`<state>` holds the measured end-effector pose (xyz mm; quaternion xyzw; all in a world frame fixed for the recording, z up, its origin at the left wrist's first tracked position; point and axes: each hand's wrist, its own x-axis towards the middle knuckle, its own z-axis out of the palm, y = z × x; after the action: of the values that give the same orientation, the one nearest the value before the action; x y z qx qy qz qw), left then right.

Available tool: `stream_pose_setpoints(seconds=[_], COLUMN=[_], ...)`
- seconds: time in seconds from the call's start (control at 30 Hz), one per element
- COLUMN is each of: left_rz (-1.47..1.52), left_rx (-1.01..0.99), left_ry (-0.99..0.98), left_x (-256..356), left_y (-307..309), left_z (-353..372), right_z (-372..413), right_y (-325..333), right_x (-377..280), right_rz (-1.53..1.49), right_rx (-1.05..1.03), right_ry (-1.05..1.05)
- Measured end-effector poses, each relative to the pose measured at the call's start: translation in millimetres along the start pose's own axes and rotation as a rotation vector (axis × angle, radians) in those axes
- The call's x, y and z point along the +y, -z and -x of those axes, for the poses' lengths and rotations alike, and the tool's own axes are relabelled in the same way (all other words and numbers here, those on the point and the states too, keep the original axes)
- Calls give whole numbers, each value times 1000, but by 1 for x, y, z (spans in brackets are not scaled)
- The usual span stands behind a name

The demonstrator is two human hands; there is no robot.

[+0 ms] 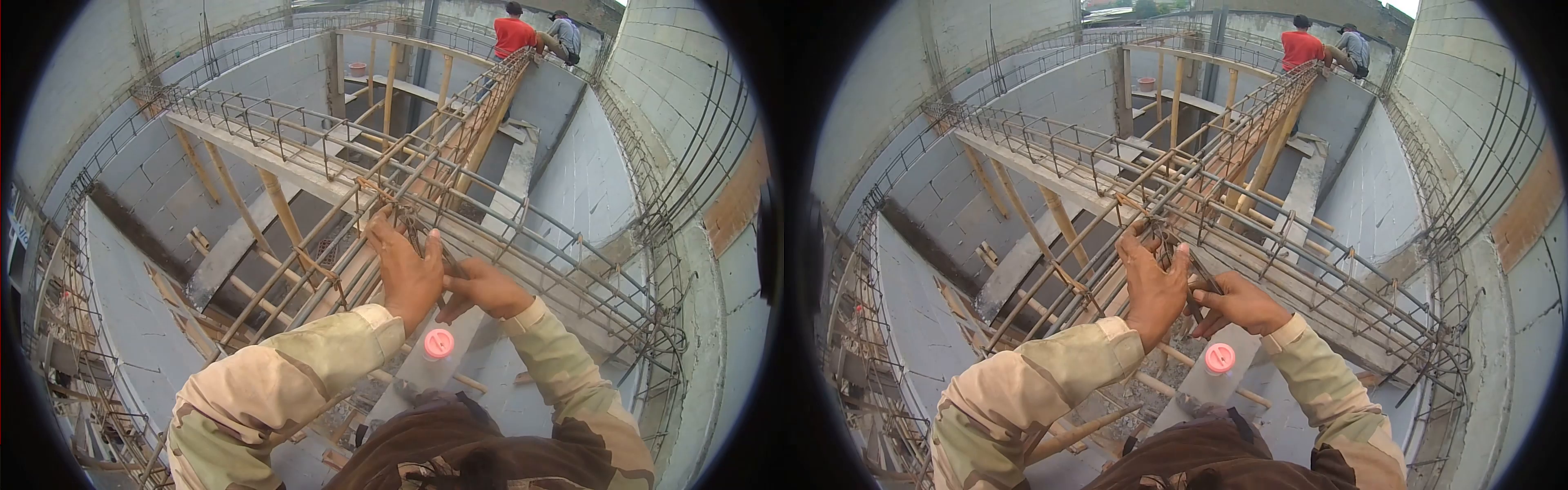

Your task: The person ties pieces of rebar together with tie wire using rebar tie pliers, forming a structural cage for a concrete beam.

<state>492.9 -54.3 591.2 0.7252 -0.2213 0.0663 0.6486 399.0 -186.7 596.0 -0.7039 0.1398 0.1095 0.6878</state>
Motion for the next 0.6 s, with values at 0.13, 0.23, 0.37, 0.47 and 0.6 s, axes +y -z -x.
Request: stream_pose_setpoints(seconds=[0.13,0.23,0.37,0.47,0.6], left_rz=[101,64,130,42,6], left_rx=[-66,-26,-87,-68,-69], left_ry=[122,79,269,219,180], left_x=[9,3,-1,-7,-9], left_y=[7,4,4,2,1], left_z=[2,2,-6,-5,-2], right_z=[-3,-4,-5,-3,-13], right_y=[11,23,35,38,53], right_x=[-1,-9,-29,-51,-55], right_rz=[-29,101,331,628,904], right_rx=[-80,-75,-10,58,67], right_ry=[-14,-26,-10,-15,87])
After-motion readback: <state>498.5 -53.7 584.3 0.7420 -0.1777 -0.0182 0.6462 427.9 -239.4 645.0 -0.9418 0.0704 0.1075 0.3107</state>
